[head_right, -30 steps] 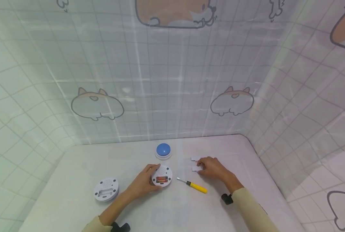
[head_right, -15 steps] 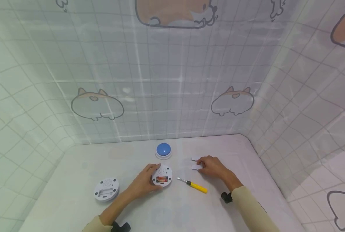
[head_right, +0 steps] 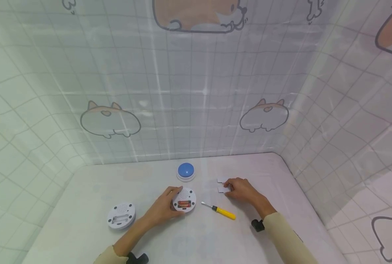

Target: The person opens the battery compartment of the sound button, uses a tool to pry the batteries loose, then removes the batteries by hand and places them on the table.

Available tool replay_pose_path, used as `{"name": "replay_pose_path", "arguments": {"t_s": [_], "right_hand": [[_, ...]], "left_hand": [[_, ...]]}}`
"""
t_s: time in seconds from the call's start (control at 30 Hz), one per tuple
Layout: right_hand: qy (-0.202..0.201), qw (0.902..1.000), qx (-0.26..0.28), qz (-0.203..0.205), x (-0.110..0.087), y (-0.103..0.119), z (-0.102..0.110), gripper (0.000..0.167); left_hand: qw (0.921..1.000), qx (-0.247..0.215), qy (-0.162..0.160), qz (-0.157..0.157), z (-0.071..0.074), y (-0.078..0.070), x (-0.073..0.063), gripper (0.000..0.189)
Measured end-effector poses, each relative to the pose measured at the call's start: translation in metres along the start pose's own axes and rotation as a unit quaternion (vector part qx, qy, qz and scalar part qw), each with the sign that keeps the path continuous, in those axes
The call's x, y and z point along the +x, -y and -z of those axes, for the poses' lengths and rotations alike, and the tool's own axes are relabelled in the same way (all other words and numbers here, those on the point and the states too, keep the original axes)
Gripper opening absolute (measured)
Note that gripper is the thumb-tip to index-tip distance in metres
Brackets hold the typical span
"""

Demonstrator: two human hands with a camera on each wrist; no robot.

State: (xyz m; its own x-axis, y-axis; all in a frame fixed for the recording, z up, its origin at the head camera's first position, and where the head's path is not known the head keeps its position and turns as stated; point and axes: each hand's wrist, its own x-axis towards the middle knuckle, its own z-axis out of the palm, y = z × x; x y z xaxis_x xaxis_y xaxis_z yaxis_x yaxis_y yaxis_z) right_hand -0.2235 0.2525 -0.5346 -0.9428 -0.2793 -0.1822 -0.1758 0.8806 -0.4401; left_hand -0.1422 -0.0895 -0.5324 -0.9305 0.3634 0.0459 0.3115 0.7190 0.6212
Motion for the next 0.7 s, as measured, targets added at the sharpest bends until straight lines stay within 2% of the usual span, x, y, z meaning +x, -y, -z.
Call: {"name": "replay_pose_path", "arguments": {"t_s": [0.23,0.5,0.7], "right_hand": [[-0.003,1.0,0.007,0.004,-0.0013,0.0007,0.0013,0.03],[-0.012,0.9996,-0.02,0.017,-0.0016,0.0003,0.0028,0.031],[-0.02,0.9992,-0.009,0.034,-0.0033,0.0066,0.0028,0.03]], "left_hand": [[1.0,-0.001,0.001,0.002,0.0006,-0.0002,0.0,0.093],[1.0,-0.004,0.002,0.002,0.0013,-0.0005,-0.0005,0.093],[1.0,-0.006,0.0,0.0,0.0018,-0.0011,-0.001,0.093]]}}
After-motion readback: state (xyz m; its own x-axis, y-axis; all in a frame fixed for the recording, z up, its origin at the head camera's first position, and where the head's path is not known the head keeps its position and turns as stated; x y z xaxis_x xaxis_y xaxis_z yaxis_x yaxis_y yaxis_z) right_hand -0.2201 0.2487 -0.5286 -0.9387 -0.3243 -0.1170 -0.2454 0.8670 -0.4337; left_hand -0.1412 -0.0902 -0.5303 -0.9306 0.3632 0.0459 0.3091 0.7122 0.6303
